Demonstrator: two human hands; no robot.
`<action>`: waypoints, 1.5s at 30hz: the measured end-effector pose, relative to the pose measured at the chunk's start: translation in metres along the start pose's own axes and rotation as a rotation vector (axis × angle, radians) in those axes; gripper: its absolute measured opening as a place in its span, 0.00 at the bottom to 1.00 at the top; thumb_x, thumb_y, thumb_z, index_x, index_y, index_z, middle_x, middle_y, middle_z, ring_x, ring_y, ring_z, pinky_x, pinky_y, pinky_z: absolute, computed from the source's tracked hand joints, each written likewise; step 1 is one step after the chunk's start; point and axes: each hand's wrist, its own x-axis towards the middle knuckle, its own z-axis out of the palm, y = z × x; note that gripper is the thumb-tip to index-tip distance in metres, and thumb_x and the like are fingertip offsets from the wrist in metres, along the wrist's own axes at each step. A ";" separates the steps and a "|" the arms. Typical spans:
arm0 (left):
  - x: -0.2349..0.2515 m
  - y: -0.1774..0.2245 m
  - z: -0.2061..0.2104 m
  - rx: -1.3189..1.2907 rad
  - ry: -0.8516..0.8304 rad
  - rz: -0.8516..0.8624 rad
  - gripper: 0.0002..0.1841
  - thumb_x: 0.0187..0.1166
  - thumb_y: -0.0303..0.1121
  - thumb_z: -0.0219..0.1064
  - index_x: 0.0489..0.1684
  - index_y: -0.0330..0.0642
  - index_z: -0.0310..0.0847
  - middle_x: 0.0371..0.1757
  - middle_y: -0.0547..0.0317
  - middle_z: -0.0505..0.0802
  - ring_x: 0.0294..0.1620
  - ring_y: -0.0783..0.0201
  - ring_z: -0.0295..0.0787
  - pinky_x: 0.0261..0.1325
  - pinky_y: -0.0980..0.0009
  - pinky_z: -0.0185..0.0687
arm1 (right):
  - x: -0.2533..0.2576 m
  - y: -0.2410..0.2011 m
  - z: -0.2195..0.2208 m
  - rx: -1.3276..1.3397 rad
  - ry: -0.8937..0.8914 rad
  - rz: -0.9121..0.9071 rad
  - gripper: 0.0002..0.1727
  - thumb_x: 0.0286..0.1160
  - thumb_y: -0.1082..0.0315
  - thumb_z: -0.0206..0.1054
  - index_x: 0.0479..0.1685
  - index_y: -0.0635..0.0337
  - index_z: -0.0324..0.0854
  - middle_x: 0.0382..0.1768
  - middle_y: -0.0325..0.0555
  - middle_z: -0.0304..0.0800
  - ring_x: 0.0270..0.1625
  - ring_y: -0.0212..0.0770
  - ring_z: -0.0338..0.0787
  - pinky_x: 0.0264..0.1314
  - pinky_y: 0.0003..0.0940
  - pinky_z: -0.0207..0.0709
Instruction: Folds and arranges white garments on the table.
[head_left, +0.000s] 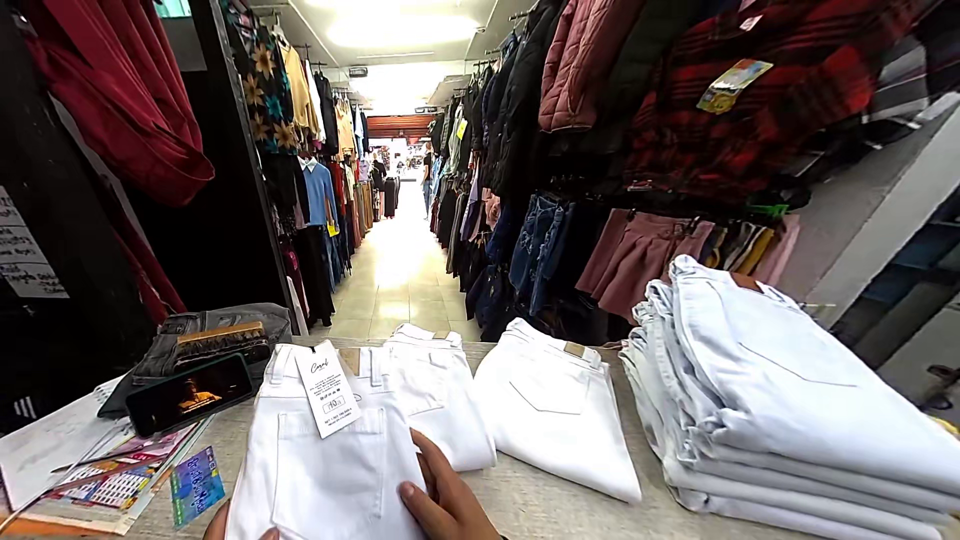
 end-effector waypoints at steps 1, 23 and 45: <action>0.005 -0.002 -0.001 0.077 -0.005 -0.051 0.37 0.75 0.28 0.67 0.81 0.14 0.55 0.70 0.26 0.81 0.68 0.59 0.83 0.74 0.67 0.75 | -0.001 0.006 -0.001 -0.068 -0.023 0.034 0.35 0.83 0.68 0.62 0.88 0.70 0.55 0.65 0.55 0.89 0.61 0.40 0.93 0.69 0.40 0.84; 0.052 0.026 0.003 -0.508 -0.038 -0.450 0.14 0.94 0.35 0.45 0.55 0.42 0.79 0.36 0.60 0.95 0.38 0.70 0.95 0.40 0.73 0.91 | 0.060 0.088 -0.093 -1.059 -0.076 -0.167 0.38 0.58 0.68 0.73 0.73 0.19 0.80 0.85 0.44 0.71 0.87 0.61 0.67 0.84 0.68 0.60; 0.184 0.010 0.087 0.123 -0.225 -0.171 0.16 0.89 0.32 0.58 0.67 0.30 0.75 0.49 0.49 0.90 0.42 0.71 0.89 0.51 0.71 0.85 | -0.015 0.054 -0.166 -1.151 0.250 0.180 0.54 0.46 0.63 0.80 0.89 0.44 0.64 0.91 0.47 0.60 0.94 0.61 0.52 0.77 0.91 0.38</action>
